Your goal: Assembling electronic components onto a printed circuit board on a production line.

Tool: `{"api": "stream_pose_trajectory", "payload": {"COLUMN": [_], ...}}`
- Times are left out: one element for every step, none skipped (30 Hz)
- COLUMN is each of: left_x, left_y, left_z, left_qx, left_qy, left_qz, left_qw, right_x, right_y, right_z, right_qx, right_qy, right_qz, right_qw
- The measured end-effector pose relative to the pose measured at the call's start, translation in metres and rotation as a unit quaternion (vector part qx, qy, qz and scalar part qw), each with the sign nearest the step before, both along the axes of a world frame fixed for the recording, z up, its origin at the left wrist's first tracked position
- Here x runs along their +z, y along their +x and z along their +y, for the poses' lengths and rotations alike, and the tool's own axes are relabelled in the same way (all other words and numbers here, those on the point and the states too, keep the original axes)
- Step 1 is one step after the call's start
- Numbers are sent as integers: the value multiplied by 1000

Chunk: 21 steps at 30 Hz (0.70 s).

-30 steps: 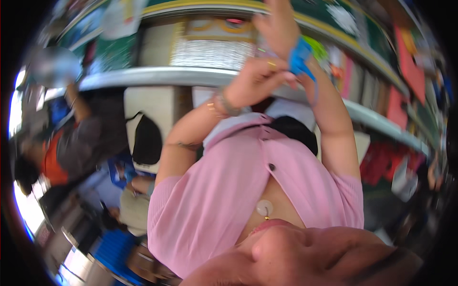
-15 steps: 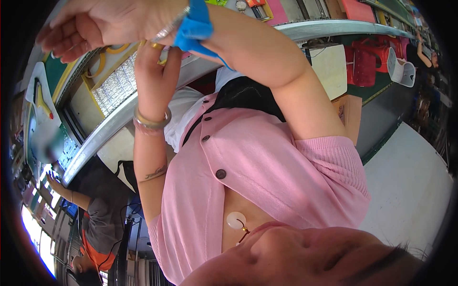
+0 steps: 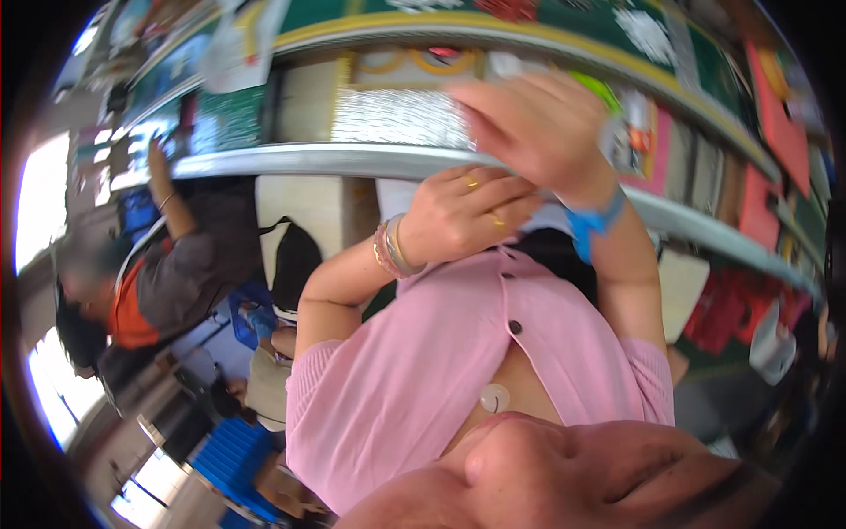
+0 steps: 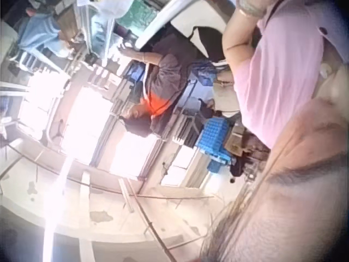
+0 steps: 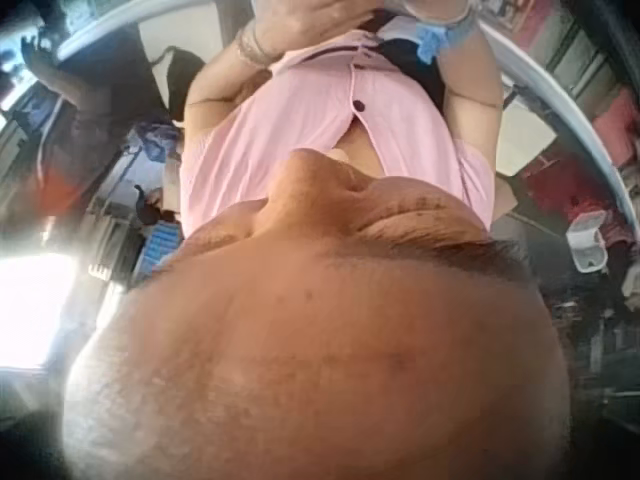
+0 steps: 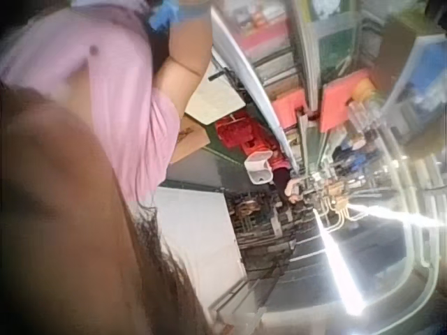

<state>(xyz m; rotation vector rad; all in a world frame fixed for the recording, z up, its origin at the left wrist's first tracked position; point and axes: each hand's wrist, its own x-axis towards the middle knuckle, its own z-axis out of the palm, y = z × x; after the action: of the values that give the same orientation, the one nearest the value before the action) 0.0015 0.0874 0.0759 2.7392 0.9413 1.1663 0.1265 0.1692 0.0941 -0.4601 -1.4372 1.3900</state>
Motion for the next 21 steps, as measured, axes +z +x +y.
{"api": "stream_pose_trajectory", "payload": {"left_x": [-16, -27, -32, -38, -46, -60, -80, -104, -125, -136, -140, -139, -142, -141, -146, -143, -141, -141, -136, -124, -110], "left_y": [-24, -48, -77, -136, -172, -216, -271, -326, -386, -418, -420, -417, -466, -508, -469, -472, -471, -468, -442, -413, -395], "left_z": [-2, -2, 3, -39, -13, 0, 4, 3, -9, -4, 15, 40, 17, -10, 34, 34, 30, 23, 31, 41, 35], "left_qx": [57, 110, 208, 380, 403, 461, 520, 576, 625, 655, 670, 675, 663, 655, 585, 558, 538, 540, 570, 595, 586], "left_qy": [-24, -48, -57, -80, -72, -76, -53, -33, -66, -98, -174, -247, -267, -264, -279, -264, -252, -210, -241, -272, -283], "left_qz": [-10, -25, -6, 20, 20, 51, 114, 176, 244, 308, 273, 241, 305, 337, 402, 439, 448, 428, 380, 334, 326], "left_qw": [998, 992, 976, 921, 912, 883, 845, 797, 738, 683, 668, 652, 630, 622, 647, 652, 667, 694, 688, 678, 686], "right_x": [12, 24, 30, 28, 24, 21, 17, 12, 7, 3, 0, -4, -6, -9, -16, -16, -15, -15, -19, -23, -24], "right_y": [19, 35, 56, 37, 64, 72, 75, 75, 73, 70, 69, 71, 68, 66, 69, 72, 72, 74, 77, 80, 81], "right_z": [-10, -20, -35, -37, -39, -40, -39, -38, -38, -39, -41, -43, -45, -46, -47, -48, -48, -47, -47, -48, -49], "right_qx": [-6, -17, -28, 41, -38, -43, -120, -195, -162, -165, -168, -176, -167, -161, -185, -192, -197, -213, -211, -212, -219], "right_qy": [3, 3, 3, -6, 23, 31, 152, 267, 271, 272, 279, 282, 261, 261, 237, 216, 207, 201, 188, 173, 170], "right_qz": [-26, -55, -84, -104, -135, -134, -250, -354, -361, -360, -389, -418, -410, -398, -431, -437, -440, -452, -441, -427, -433], "right_qw": [1000, 998, 996, 994, 990, 990, 949, 875, 878, 877, 862, 846, 858, 865, 851, 851, 851, 842, 852, 862, 857]}}
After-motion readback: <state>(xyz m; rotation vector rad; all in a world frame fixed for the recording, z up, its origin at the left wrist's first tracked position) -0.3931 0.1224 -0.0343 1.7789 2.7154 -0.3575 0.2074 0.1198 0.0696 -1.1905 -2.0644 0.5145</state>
